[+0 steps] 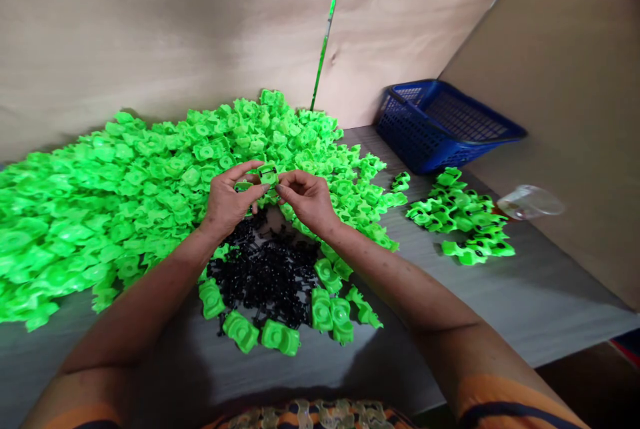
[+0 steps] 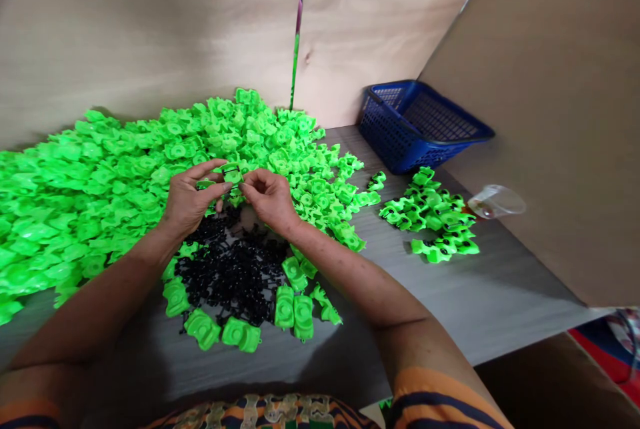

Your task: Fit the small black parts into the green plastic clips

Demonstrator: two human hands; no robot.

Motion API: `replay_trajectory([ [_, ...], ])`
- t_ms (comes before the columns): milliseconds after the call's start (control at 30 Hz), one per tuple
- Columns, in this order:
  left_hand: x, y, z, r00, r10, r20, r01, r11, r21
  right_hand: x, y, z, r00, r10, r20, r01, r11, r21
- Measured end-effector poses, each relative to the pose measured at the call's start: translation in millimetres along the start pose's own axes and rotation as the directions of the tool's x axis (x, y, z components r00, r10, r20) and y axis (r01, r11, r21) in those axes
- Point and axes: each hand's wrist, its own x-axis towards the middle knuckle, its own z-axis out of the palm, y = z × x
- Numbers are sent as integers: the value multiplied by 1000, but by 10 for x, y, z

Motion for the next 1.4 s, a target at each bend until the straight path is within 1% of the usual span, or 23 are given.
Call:
replay_trajectory([
  [67,-4,20,-9,999,0,38,-1,1000,12,-3,-5,2,1000,-12,-11,12,1000,14],
  [133,-10,39,-18,998,10,54,-11,999,30,-7,-6,5,999,-22,-24,22,1000,21],
  [267,-14,50,-30,999,27,45,-29,998,49,-14,1,12,999,-24,-33,25,1000,15],
  [633,-44,104,-43,992,128,19,-129,983,131,-12,-36,-17,996,-88,25,86,993,75],
  [833,-61,120,-46,987,159,22,-160,974,163,-1,-3,-30,994,-105,36,101,990,94],
  [1033,-65,121,-43,986,169,18,-169,970,175,0,3,-24,995,-95,31,90,989,120],
  [1200,-67,105,-45,988,157,7,-156,973,173,-15,9,-11,995,-104,10,102,990,101],
  [1400,-65,93,-49,985,170,18,-171,971,168,-39,19,9,982,-189,-18,190,981,43],
])
